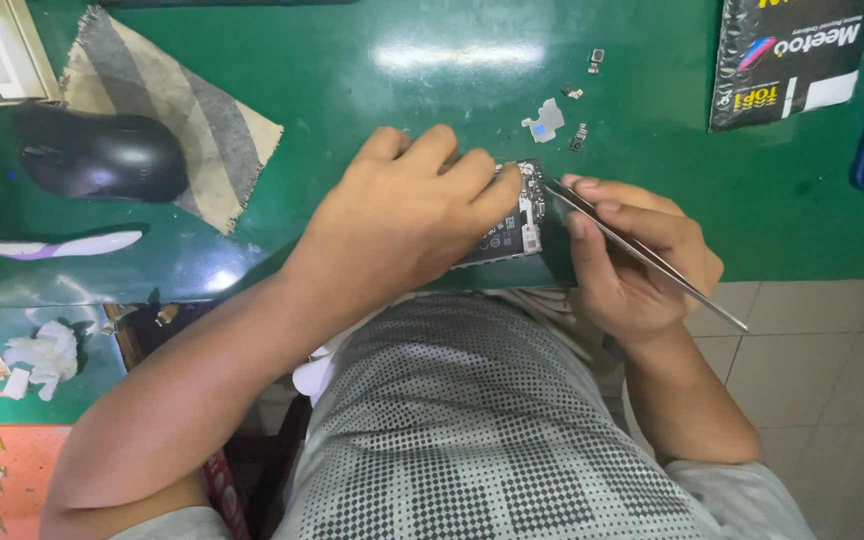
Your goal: Repairing a mobile phone by connecting internal ribbon cables and seating the motherboard into the chassis using tweezers and fingers.
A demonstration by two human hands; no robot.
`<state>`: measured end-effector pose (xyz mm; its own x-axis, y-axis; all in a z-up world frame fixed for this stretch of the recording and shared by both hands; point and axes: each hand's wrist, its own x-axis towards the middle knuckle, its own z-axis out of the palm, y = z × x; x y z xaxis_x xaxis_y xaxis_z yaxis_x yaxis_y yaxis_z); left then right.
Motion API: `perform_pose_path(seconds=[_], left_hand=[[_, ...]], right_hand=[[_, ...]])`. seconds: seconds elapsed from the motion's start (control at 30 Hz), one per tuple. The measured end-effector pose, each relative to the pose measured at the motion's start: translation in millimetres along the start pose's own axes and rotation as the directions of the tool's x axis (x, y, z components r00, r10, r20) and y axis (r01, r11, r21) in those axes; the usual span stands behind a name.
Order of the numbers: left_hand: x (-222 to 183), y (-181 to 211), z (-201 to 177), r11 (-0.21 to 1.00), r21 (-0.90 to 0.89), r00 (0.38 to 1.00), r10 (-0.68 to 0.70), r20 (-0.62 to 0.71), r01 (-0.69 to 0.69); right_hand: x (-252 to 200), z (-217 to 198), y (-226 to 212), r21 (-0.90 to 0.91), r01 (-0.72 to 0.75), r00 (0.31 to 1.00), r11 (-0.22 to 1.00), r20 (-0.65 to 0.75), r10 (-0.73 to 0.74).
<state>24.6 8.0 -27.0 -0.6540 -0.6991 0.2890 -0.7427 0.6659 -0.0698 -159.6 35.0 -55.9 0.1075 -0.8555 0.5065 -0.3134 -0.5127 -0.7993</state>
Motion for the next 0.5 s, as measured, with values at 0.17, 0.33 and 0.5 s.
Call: perform_pose_path(seconds=[0.17, 0.33, 0.5], left_hand=[[1.0, -1.8, -0.2, 0.999, -0.046, 0.999, -0.014, 0.032, 0.016], [1.5, -4.6, 1.2, 0.994, -0.108, 0.998, -0.008, 0.061, 0.014], [1.5, -8.0, 3.1, 0.977, -0.21, 0.998, -0.01, 0.064, 0.023]], right_hand=[[0.5, -1.3, 1.3, -0.016, 0.007, 1.0, 1.0, 0.026, -0.006], [1.9, -2.0, 0.9, -0.017, 0.013, 0.999, 1.0, 0.037, -0.013], [2.9, -3.4, -1.0, -0.018, 0.015, 0.999, 1.0, 0.048, -0.014]])
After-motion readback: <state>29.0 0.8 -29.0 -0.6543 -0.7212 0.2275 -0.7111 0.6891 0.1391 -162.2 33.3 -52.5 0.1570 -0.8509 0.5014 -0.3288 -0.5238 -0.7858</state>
